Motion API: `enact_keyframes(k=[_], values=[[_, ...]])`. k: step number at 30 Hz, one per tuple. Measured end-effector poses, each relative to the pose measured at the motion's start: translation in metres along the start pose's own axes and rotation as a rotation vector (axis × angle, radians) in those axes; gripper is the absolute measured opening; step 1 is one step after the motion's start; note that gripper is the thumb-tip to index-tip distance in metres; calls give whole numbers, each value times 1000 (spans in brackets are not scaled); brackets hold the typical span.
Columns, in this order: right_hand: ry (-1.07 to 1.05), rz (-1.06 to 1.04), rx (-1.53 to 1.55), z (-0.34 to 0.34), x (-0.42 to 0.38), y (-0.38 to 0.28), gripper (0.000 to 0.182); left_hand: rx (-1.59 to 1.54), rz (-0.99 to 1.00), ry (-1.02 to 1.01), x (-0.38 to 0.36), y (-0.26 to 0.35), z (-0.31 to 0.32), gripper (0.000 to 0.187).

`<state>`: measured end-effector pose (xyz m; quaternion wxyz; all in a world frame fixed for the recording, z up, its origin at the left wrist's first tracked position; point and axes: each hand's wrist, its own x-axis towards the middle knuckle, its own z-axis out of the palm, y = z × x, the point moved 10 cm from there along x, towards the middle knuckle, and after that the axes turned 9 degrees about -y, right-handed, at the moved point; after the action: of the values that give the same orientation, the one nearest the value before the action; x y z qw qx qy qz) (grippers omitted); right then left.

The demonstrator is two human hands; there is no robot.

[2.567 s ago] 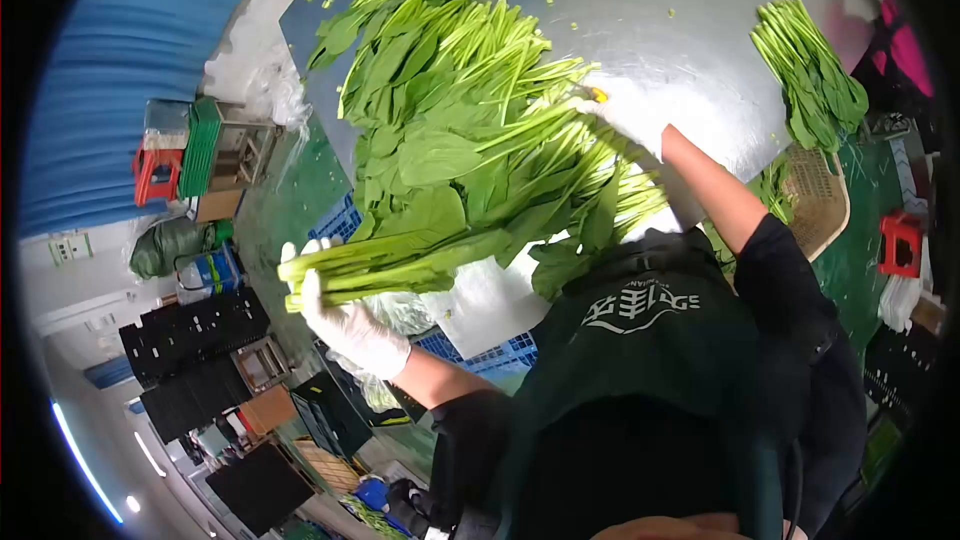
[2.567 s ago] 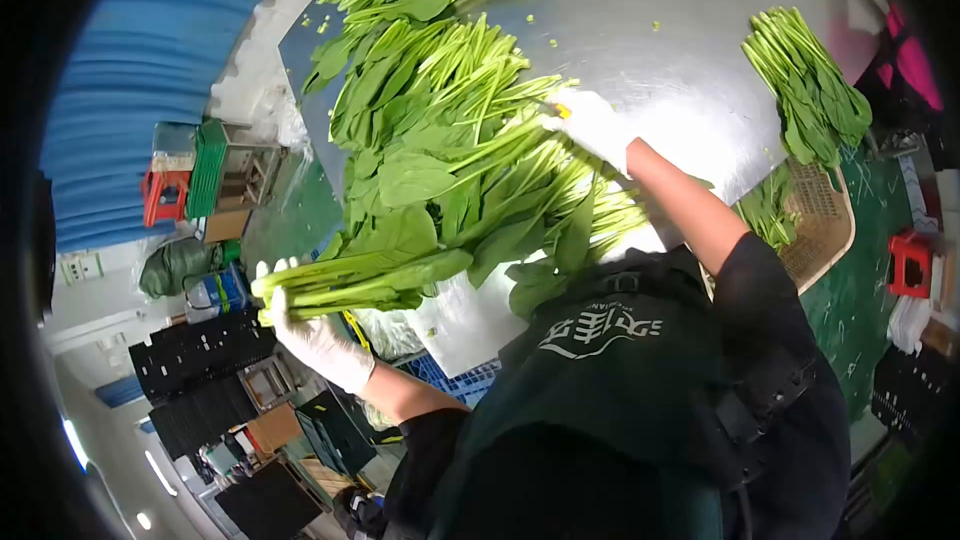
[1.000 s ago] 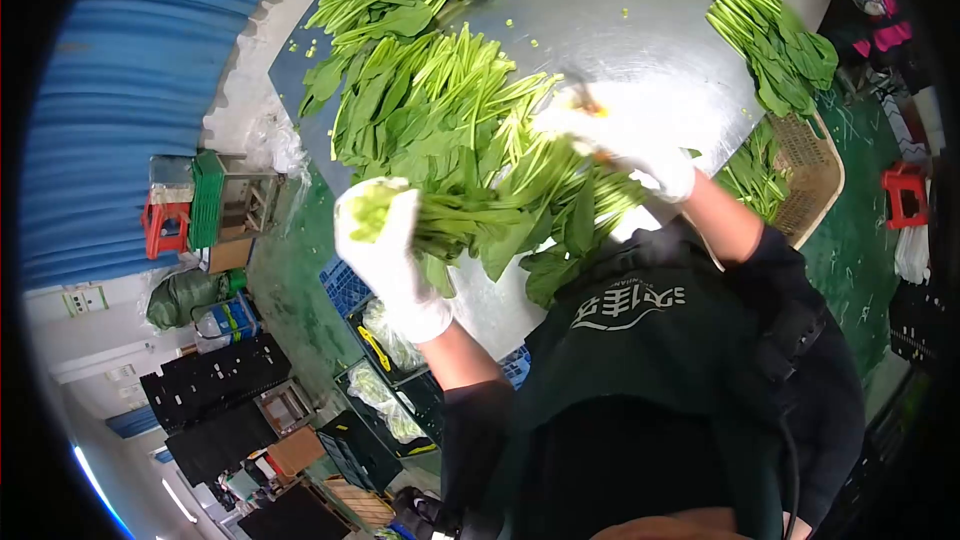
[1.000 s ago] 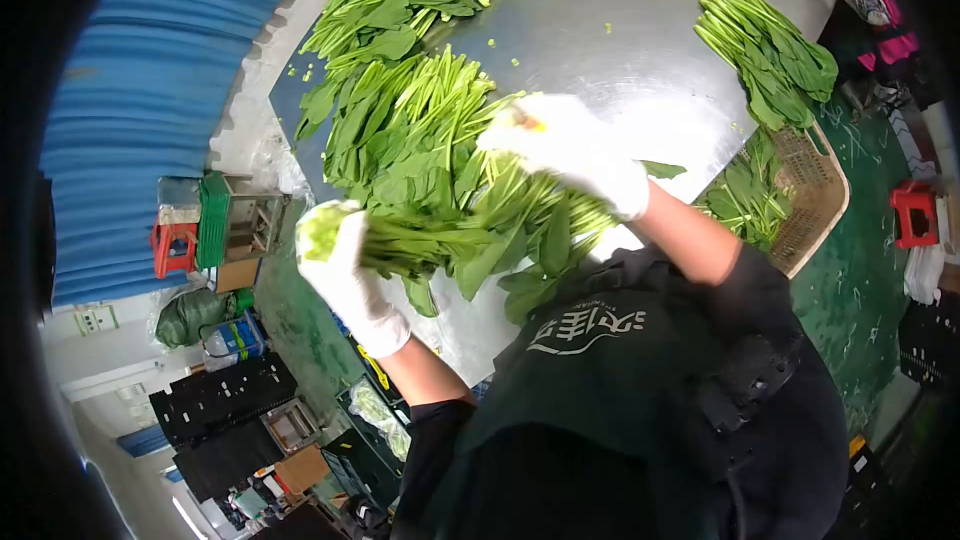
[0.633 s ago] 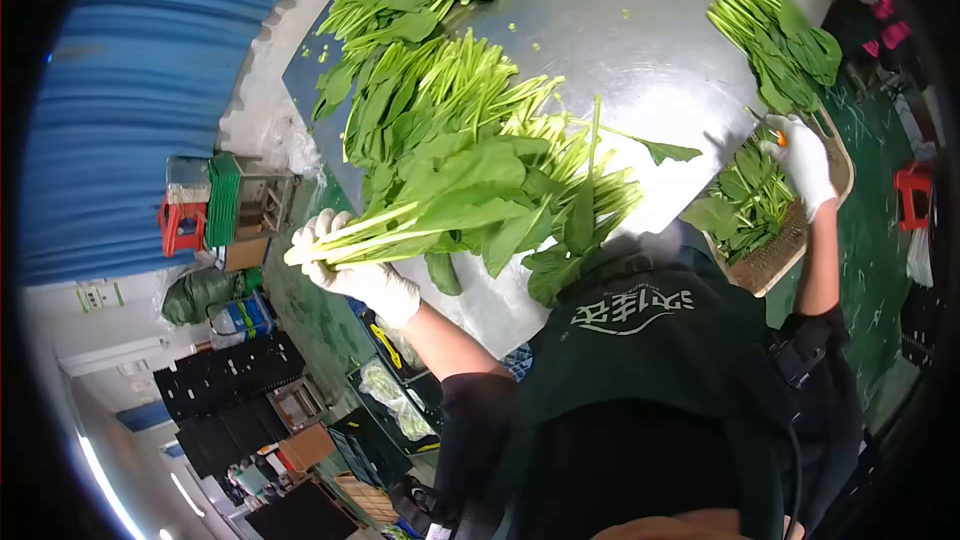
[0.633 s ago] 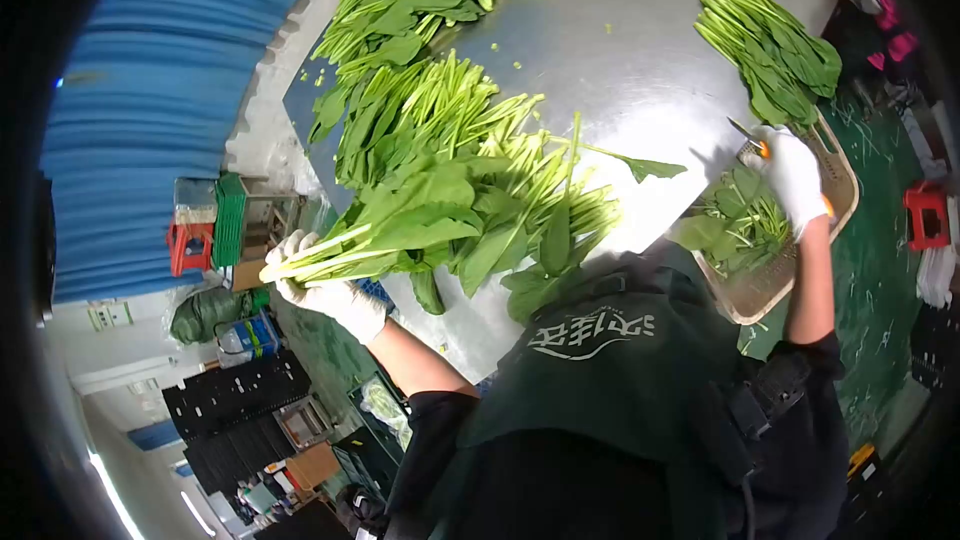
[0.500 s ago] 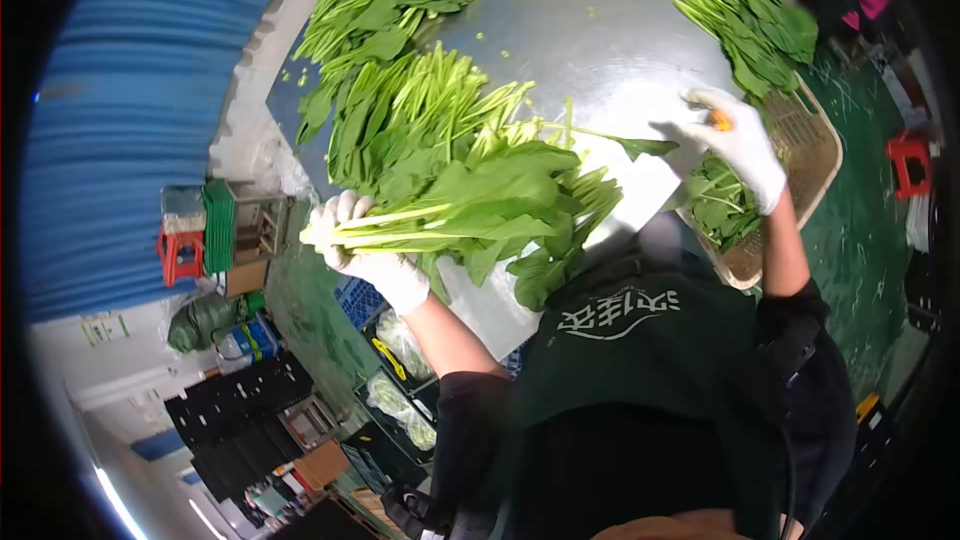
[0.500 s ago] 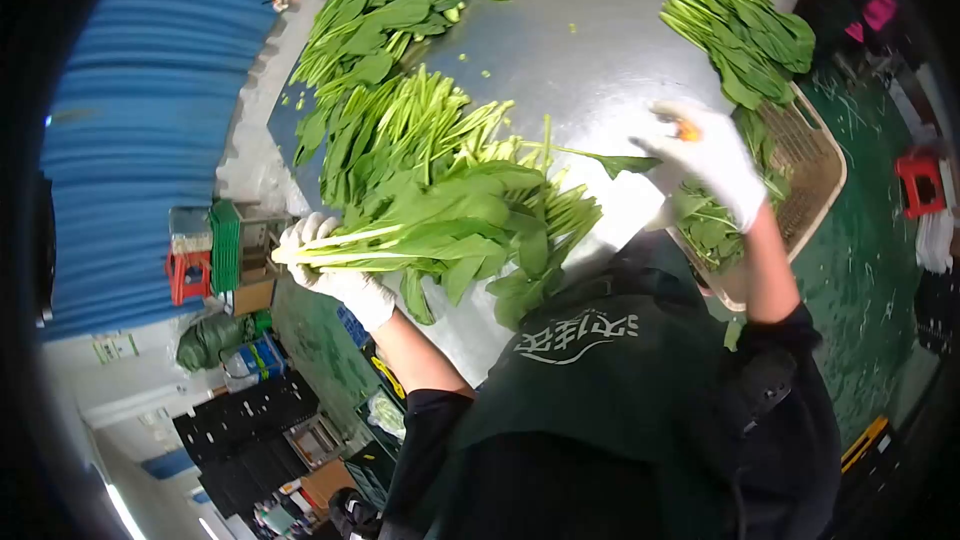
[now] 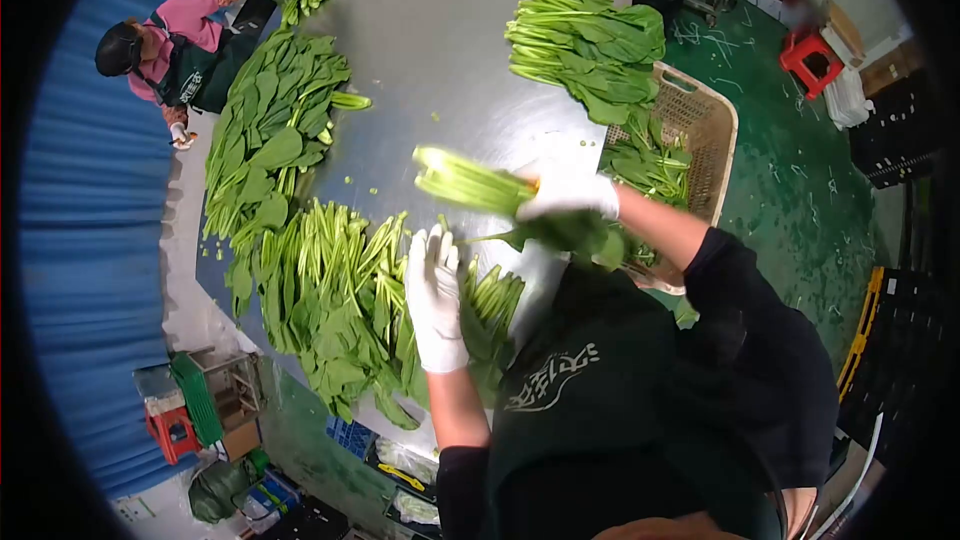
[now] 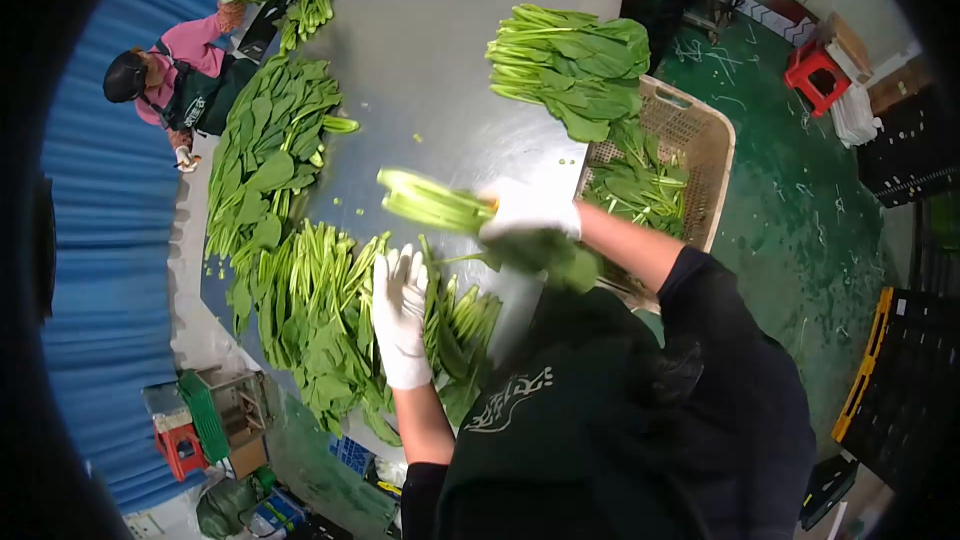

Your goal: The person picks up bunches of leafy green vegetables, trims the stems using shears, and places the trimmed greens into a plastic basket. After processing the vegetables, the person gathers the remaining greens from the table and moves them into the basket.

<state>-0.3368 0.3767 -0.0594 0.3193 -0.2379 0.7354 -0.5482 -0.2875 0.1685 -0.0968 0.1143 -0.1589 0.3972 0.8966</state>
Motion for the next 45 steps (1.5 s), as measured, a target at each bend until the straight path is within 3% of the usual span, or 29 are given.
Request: enact_keyframes(k=[3, 4, 6, 10, 11, 12, 13, 15, 16, 17, 18, 20, 22, 23, 24, 25, 26, 27, 30, 32, 34, 35, 37, 38, 40, 41, 42, 44, 45], values=[[404, 261, -619, -143, -23, 0, 39, 293, 135, -24, -30, 25, 2, 36], [522, 260, -865, -179, -29, -9, 38, 345, 170, -26, -41, 30, -5, 33], [613, 324, -1096, -249, -24, 7, 34, 325, 43, 121, -59, 24, -46, 29], [545, 366, -1264, -326, 0, 59, 53, 337, -13, 285, -83, 9, -112, 25], [489, 520, -1175, -339, 3, 82, 63, 341, -37, 330, -90, 6, -122, 24], [502, 504, -1224, -351, 9, 98, 65, 347, -66, 394, -107, 2, -133, 23], [561, 535, -1241, -351, 3, 84, 69, 322, 82, 275, -109, 11, -113, 23], [697, 357, -1270, -351, 3, 61, 71, 455, 13, 379, -126, 10, -128, 23], [698, 324, -1218, -335, 0, 32, 57, 504, 33, 427, -134, 9, -138, 23], [873, 194, -1337, -329, -6, 24, 57, 551, -6, 467, -138, 5, -146, 22], [811, 75, -1057, -255, -20, -56, 47, 574, -15, 489, -139, 0, -155, 21], [819, 59, -1282, -244, 1, -17, 45, 648, -40, 504, -133, -6, -150, 19], [553, 161, -680, -173, 26, 41, 34, 646, -11, 460, -122, -11, -136, 19], [350, 104, -776, -99, 28, 9, 33, 714, 24, 415, -115, -10, -128, 17], [179, 249, -499, -41, 33, 1, 31, 734, 81, 395, -106, -15, -131, 15], [64, 153, -736, -1, 49, 21, 27, 880, 158, 385, -99, -8, -126, 13], [98, 96, -522, 31, 59, 69, 23, 1026, 237, 375, -92, -1, -118, 11], [128, 86, -557, 59, 65, 84, 21, 1131, 320, 371, -85, 8, -106, 9], [268, 97, -519, 87, 62, 118, 18, 1498, 487, 309, -51, 27, -63, 13], [372, 104, -430, 84, 51, 129, 16, 1836, 385, 294, -24, 15, -60, 13], [459, 42, -895, 68, 29, 115, 15, 1985, 322, 312, 3, 2, -69, 17], [468, 41, -903, 56, 19, 115, 15, 2133, 242, 334, 14, -6, -76, 23], [359, 385, -682, 26, 0, 128, 16, 2080, 307, 308, 17, -6, -77, 25], [366, 383, -684, 24, -3, 120, 16, 2026, 361, 293, 16, -3, -76, 27], [414, 290, -697, 28, -11, 91, 22, 1990, 287, 275, 9, 4, -80, 22], [470, 251, -698, 36, -18, 73, 29, 1670, 333, 218, -4, 15, -76, 17], [327, 305, -588, 51, -8, 75, 35, 1353, 357, 156, -19, 26, -69, 12], [231, 94, -234, 90, 8, 71, 37, 1250, 287, 95, -38, 35, -54, 12], [241, 96, -229, 100, 15, 58, 37, 1175, 309, 66, -46, 39, -47, 14]])
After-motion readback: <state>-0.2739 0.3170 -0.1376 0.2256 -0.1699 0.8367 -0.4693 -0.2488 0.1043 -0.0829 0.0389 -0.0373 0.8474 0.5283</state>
